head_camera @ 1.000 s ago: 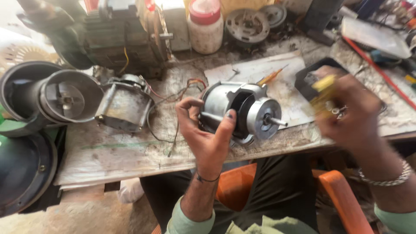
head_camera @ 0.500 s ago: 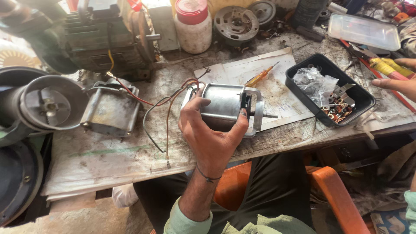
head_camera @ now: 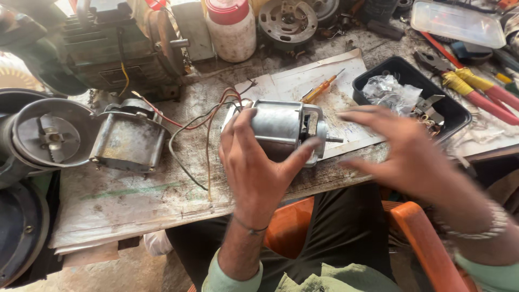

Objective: The person disassembles a small electric motor at a cluttered workbench. They open a plastic parts container, use pliers on the motor end bell, pull the rotor out of the housing, separate the stator and windings, and handle the lead wires while fitting the housing components back together.

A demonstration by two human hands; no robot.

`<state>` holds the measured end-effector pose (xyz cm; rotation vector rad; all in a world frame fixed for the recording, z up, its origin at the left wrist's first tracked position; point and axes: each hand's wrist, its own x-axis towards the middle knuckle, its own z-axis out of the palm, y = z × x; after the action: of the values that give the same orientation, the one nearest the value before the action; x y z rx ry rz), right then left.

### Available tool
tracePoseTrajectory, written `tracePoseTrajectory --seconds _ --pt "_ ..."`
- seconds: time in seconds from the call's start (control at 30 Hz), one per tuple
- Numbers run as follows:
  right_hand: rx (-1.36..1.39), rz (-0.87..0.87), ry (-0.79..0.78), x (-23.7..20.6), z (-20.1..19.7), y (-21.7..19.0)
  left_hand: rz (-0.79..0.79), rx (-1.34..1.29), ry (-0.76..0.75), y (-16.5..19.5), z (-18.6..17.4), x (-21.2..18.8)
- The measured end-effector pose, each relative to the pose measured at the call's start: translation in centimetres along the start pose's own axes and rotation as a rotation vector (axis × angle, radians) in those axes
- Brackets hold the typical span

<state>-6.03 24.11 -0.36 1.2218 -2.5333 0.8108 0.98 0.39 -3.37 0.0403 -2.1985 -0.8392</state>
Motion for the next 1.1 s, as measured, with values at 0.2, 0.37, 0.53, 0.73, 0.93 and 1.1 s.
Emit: tracePoseTrajectory --seconds 0.2,0.37,0.53,0.73,0.93,1.1 --pt "0.713 0.219 0.052 1.5 4.7 -1.3 0.06 -0.084 -0.247 -0.8 -3.4 1.1" --pt "0.453 0.497 0.06 2.4 5.3 -0.9 0.062 -0.047 -0.232 -1.0 -2.8 1.0" --pt "0.411 0.207 0.016 3.1 5.2 -1.1 0.09 -0.036 -0.189 -1.1 -2.9 1.0" --pt "0.305 0.522 0.008 3.5 5.1 -1.6 0.054 -0.063 -0.196 -1.0 -3.0 1.0" --pt "0.484 0.157 0.024 3.8 4.6 -1.3 0.043 -0.068 -0.188 -1.1 -3.1 1.0" --pt "0.374 0.539 0.003 3.8 4.9 -1.3 0.038 -0.096 -0.179 -1.1 -3.1 1.1"
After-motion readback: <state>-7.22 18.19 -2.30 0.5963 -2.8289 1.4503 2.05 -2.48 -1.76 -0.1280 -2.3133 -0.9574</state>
